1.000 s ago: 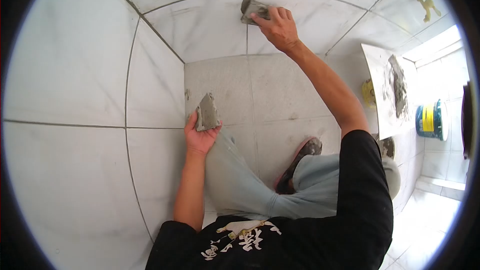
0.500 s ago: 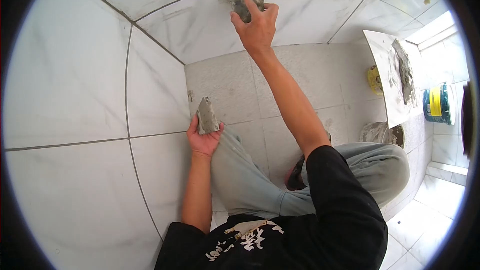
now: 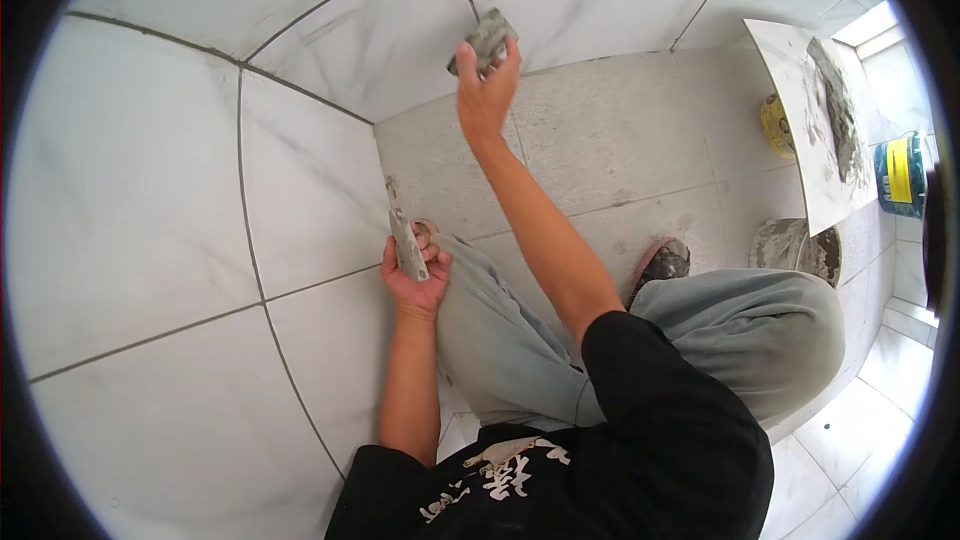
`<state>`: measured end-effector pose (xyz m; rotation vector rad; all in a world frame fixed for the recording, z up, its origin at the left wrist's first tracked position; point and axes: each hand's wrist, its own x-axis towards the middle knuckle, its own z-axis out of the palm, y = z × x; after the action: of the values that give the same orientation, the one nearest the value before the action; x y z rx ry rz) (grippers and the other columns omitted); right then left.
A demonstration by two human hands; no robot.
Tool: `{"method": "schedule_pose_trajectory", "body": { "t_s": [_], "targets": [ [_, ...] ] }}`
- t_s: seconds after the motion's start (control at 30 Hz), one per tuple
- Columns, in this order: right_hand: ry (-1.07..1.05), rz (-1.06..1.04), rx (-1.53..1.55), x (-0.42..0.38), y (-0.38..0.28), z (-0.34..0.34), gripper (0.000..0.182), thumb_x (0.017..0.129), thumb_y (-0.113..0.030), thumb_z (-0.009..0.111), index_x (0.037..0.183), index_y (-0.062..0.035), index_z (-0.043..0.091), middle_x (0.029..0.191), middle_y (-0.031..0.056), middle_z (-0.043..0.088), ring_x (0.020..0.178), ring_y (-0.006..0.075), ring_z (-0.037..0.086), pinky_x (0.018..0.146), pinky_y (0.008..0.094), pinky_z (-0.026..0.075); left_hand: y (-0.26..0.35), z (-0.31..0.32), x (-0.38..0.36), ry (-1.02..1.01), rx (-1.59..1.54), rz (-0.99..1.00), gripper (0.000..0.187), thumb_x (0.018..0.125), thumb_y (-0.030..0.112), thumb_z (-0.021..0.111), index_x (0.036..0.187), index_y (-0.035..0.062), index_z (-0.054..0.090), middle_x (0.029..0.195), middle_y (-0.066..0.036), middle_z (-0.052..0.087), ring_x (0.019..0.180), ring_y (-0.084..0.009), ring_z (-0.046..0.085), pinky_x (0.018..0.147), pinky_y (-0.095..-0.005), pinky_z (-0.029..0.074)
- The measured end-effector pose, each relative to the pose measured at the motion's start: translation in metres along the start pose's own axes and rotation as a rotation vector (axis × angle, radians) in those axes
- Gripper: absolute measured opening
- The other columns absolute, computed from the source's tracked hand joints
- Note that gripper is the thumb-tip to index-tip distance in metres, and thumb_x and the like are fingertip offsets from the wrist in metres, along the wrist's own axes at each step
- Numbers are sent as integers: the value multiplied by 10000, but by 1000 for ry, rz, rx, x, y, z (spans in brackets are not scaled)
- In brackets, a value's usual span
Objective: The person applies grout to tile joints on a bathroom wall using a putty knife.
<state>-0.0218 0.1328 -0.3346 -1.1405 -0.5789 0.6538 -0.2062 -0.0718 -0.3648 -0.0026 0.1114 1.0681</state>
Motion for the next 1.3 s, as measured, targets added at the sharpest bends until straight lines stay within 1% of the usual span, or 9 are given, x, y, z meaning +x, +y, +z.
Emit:
{"method": "schedule_pose_trajectory", "body": {
  "t_s": [0.23,0.3,0.4,0.67,0.83,0.9,1.03,1.1,1.3],
  "targets": [
    [25,-13,-237,-20,8,28,597,887,-352,679,1251,40,413,1171,260,510,1120,382,494,985,485,404,4,-6,-4,5,-66,19,450,995,385,477,1260,30,554,954,-97,604,870,-217,629,900,-502,500],
    [-23,745,460,-11,1,-2,467,919,-339,606,1227,-28,443,1092,208,557,980,330,568,842,470,502,6,-4,-1,8,-66,10,445,996,388,473,1244,30,564,956,-95,603,864,-214,629,898,-500,501],
    [-84,679,905,28,-6,-15,362,943,-331,542,1178,-68,460,1009,164,583,814,278,608,679,434,552,3,-5,-4,25,-62,4,443,997,391,466,1228,31,577,961,-90,603,853,-210,630,894,-498,504],
    [-283,587,763,-6,-118,21,447,924,-292,608,1253,-44,432,997,98,562,761,242,611,625,409,566,-1,5,-3,46,-4,8,429,992,379,475,1229,38,582,939,-84,611,827,-204,638,872,-493,519],
    [108,439,336,-4,33,1,658,836,-258,746,1311,2,370,1051,157,567,807,202,617,703,340,536,3,-3,-2,89,-20,-16,419,996,373,473,1218,38,589,932,-81,616,827,-204,641,867,-491,522],
    [309,75,-139,17,91,10,692,822,-247,763,1318,19,361,1103,186,575,863,191,621,734,316,519,0,-5,2,76,-32,-7,420,996,376,473,1220,40,590,933,-81,617,827,-205,641,867,-489,521],
    [153,52,-308,-17,73,37,712,816,-238,771,1333,26,360,1110,189,596,916,188,620,757,317,524,11,-15,-3,33,-7,-50,378,937,292,534,1237,71,597,986,-41,600,840,-160,609,913,-464,484],
    [-164,358,255,-43,62,19,658,827,-214,756,1314,22,381,1050,175,611,900,202,625,743,318,532,10,-8,0,43,5,-40,398,963,341,506,1228,56,590,957,-59,605,824,-182,618,884,-472,500],
    [90,717,948,38,38,-17,366,918,-258,605,1179,-89,413,869,87,539,692,228,575,573,398,549,10,-10,-7,85,11,-31,391,939,328,535,1228,74,603,943,-37,596,815,-159,611,888,-463,500]
  ]
}}
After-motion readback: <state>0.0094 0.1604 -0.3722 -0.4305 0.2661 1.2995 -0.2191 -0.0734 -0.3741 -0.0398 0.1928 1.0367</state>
